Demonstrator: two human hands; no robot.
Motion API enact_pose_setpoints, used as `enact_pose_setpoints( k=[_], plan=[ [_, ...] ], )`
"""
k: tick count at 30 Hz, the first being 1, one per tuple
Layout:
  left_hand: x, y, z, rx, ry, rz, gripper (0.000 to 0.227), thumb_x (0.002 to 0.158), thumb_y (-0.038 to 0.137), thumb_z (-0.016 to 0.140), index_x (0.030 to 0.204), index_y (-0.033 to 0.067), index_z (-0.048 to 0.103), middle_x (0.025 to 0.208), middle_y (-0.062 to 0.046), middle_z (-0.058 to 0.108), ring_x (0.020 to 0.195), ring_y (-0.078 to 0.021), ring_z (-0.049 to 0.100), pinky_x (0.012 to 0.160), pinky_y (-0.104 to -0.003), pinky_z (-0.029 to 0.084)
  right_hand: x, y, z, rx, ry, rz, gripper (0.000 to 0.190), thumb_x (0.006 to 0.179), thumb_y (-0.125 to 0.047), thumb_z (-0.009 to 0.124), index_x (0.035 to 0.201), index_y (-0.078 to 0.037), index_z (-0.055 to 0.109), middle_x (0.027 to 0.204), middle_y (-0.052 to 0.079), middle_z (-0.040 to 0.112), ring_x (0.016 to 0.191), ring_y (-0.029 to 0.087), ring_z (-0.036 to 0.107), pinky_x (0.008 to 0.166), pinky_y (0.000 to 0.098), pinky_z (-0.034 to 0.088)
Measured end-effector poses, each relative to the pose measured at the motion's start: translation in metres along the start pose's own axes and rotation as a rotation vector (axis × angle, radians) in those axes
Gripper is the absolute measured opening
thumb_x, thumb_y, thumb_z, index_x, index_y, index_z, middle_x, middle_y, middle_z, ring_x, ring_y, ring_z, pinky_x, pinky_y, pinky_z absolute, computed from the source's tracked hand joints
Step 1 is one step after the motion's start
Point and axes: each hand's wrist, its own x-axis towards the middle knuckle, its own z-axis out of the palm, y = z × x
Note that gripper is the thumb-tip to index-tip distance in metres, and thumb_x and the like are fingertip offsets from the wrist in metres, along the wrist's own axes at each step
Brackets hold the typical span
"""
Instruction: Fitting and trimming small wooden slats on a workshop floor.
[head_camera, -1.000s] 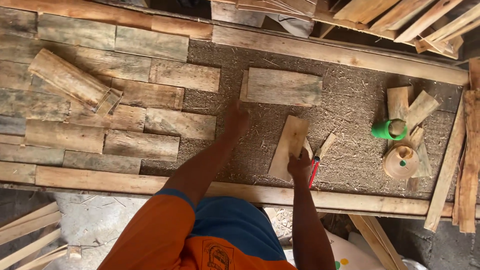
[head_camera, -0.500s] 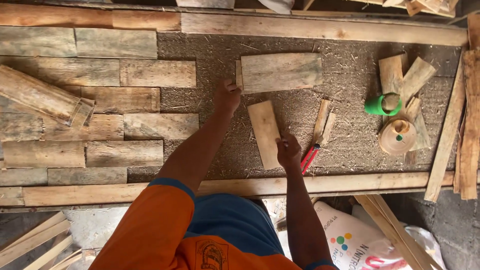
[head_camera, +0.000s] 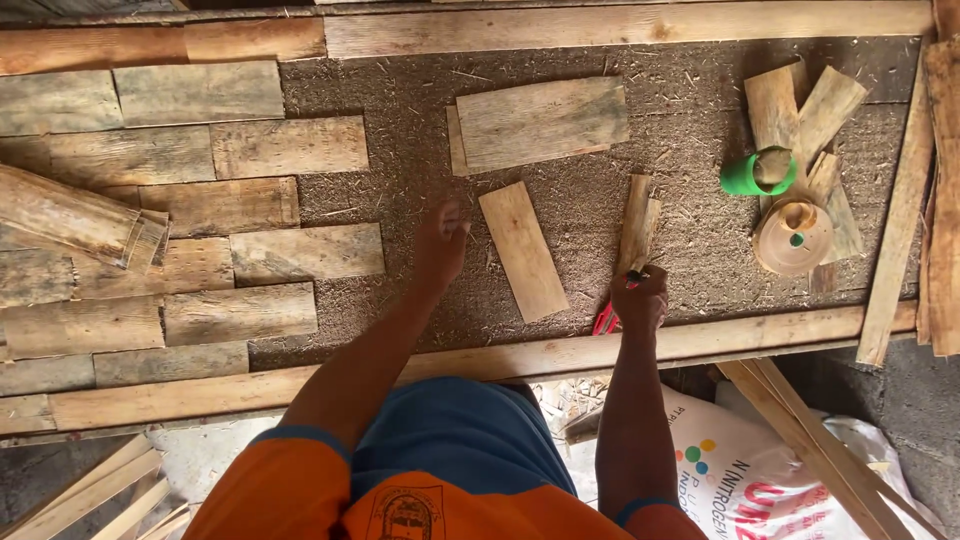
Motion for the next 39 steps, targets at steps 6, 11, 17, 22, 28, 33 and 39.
enact_pose_setpoints(
  k=[6, 11, 17, 22, 28, 33, 39],
  plan=[
    [-0.072, -0.001, -0.039, 0.06, -0.102, -0.074, 0.041, 0.101, 0.016, 0.066, 0.137, 0.0002, 0.056, 0.127, -0.02, 0.066, 0.112, -0.0278, 0.07, 0.09, -0.041, 0.061, 0.042, 0.046, 0.004, 0.062, 0.012, 0.2, 0.058, 0.092, -0.021, 0.06, 0.144, -0.004, 0.042, 0.107, 0.016, 0.07, 0.089, 0.033, 0.071, 0.081, 0.0489, 0.061],
    [-0.117, -0.008, -0.068, 0.129, -0.017, -0.103, 0.038, 0.096, 0.02, 0.069, 0.132, 0.0061, 0.063, 0.118, -0.014, 0.072, 0.103, -0.023, 0.073, 0.085, -0.038, 0.061, 0.054, 0.067, 0.017, -0.184, 0.413, -0.007, 0.074, 0.085, -0.021, 0.068, 0.149, -0.004, 0.034, 0.126, 0.025, 0.056, 0.099, 0.039, 0.064, 0.083, 0.0528, 0.057],
    [-0.141, -0.013, -0.086, 0.188, 0.049, -0.155, 0.038, 0.094, 0.024, 0.073, 0.126, 0.0057, 0.067, 0.107, -0.013, 0.075, 0.093, -0.0214, 0.073, 0.078, -0.036, 0.059, 0.009, -0.006, -0.013, -0.236, 0.1, -0.056, 0.065, 0.09, -0.043, 0.071, 0.135, -0.009, 0.038, 0.136, 0.024, 0.047, 0.099, 0.04, 0.059, 0.079, 0.0549, 0.053],
    [-0.145, -0.015, -0.086, 0.119, 0.105, -0.103, 0.037, 0.092, 0.024, 0.074, 0.124, 0.0049, 0.069, 0.105, -0.012, 0.076, 0.092, -0.0204, 0.073, 0.078, -0.036, 0.059, 0.044, 0.041, 0.052, -0.283, 0.176, -0.255, 0.053, 0.09, -0.047, 0.077, 0.122, -0.01, 0.057, 0.111, 0.016, 0.068, 0.099, 0.035, 0.066, 0.081, 0.0529, 0.054],
    [-0.14, -0.029, -0.076, 0.055, 0.052, -0.037, 0.035, 0.093, 0.024, 0.074, 0.121, 0.0037, 0.069, 0.103, -0.011, 0.075, 0.09, -0.0186, 0.072, 0.076, -0.034, 0.059, -0.004, -0.029, 0.027, -0.014, 0.159, -0.375, 0.025, 0.096, -0.031, 0.074, 0.104, -0.007, 0.073, 0.095, 0.014, 0.077, 0.085, 0.028, 0.074, 0.075, 0.0445, 0.059],
    [-0.132, -0.012, -0.065, -0.04, -0.136, -0.141, 0.033, 0.1, 0.024, 0.069, 0.125, 0.0019, 0.07, 0.092, -0.014, 0.069, 0.081, -0.0203, 0.064, 0.071, -0.034, 0.053, -0.075, -0.115, 0.034, 0.369, -0.188, -0.786, 0.019, 0.101, -0.018, 0.064, 0.112, -0.002, 0.068, 0.089, 0.012, 0.076, 0.077, 0.021, 0.076, 0.066, 0.0338, 0.06],
    [-0.113, -0.05, -0.044, -0.861, -0.054, -0.058, 0.019, 0.1, 0.012, 0.062, 0.11, -0.003, 0.068, 0.1, -0.005, 0.074, 0.089, -0.0142, 0.072, 0.079, -0.029, 0.063, -0.174, -0.205, 0.034, 0.49, -0.689, -0.709, 0.025, 0.102, -0.022, 0.064, 0.117, -0.003, 0.071, 0.089, 0.01, 0.077, 0.077, 0.016, 0.071, 0.068, 0.0305, 0.058]
  ],
)
